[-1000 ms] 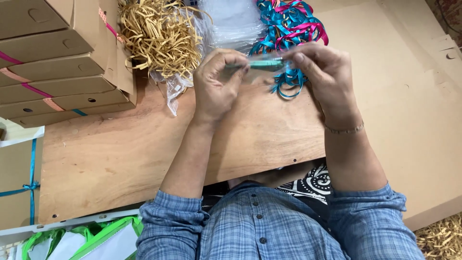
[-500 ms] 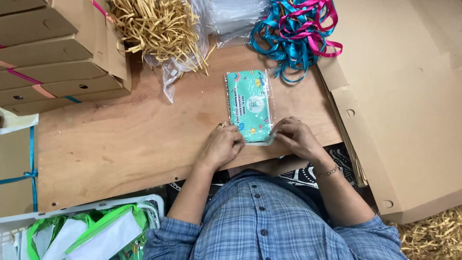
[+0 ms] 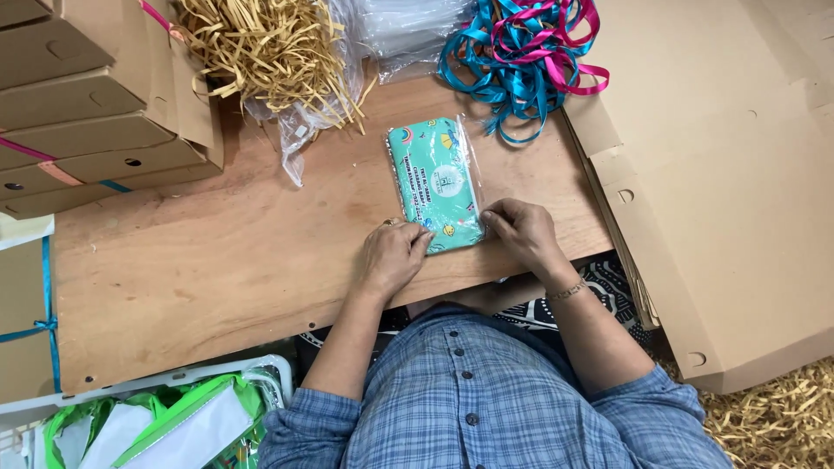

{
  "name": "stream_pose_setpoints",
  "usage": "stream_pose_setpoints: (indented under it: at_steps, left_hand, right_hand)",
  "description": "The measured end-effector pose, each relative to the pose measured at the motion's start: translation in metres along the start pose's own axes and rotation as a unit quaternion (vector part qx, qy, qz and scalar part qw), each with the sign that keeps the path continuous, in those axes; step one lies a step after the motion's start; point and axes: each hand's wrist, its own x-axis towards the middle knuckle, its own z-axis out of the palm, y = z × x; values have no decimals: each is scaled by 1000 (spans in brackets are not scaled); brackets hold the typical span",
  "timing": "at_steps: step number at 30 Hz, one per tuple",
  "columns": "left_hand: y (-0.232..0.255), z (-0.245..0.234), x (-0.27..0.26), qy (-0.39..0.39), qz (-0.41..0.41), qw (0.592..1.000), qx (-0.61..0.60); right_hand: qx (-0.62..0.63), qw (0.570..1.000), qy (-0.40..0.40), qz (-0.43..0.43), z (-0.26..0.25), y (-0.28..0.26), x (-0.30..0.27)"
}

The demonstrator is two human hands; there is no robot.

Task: The person wraps a pouch in plastic film by hand, places the pouch inside a white bag, and затем folds and presses on a turquoise pouch on a wooden table.

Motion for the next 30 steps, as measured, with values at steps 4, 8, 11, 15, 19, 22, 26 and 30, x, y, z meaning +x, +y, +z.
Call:
stream_pose_setpoints:
  at_steps: [4,8,11,15,19,22,26,30]
  left_hand:
    - [2,10,2,28,-11,999,33]
    - [2,20,5,80,-43,996,26]
    - [-5,31,7,106,-47,992,40]
    - [-6,36,11,97,-63,989,89]
    - [-2,32,13,85,-72,990,92]
    - [15,19,15,54,-105,988,95]
    - [31,4,18,-3,-118,989,87]
    - [14,20,25,5,-90,988,123]
  right_hand:
    - [-64,997,21,27,3,-2,6]
    - [-118,991,32,50,3,-7,10]
    - [-132,988,44,71,5,0,15]
    - [-135,985,57,95,5,-11,16]
    - [-129,985,64,93,1,-13,18]
    - [-117,985,85,91,1,-12,19]
    - [-168,960,217,-62,13,11,11]
    - [-190,892,296,-286,33,-3,-19]
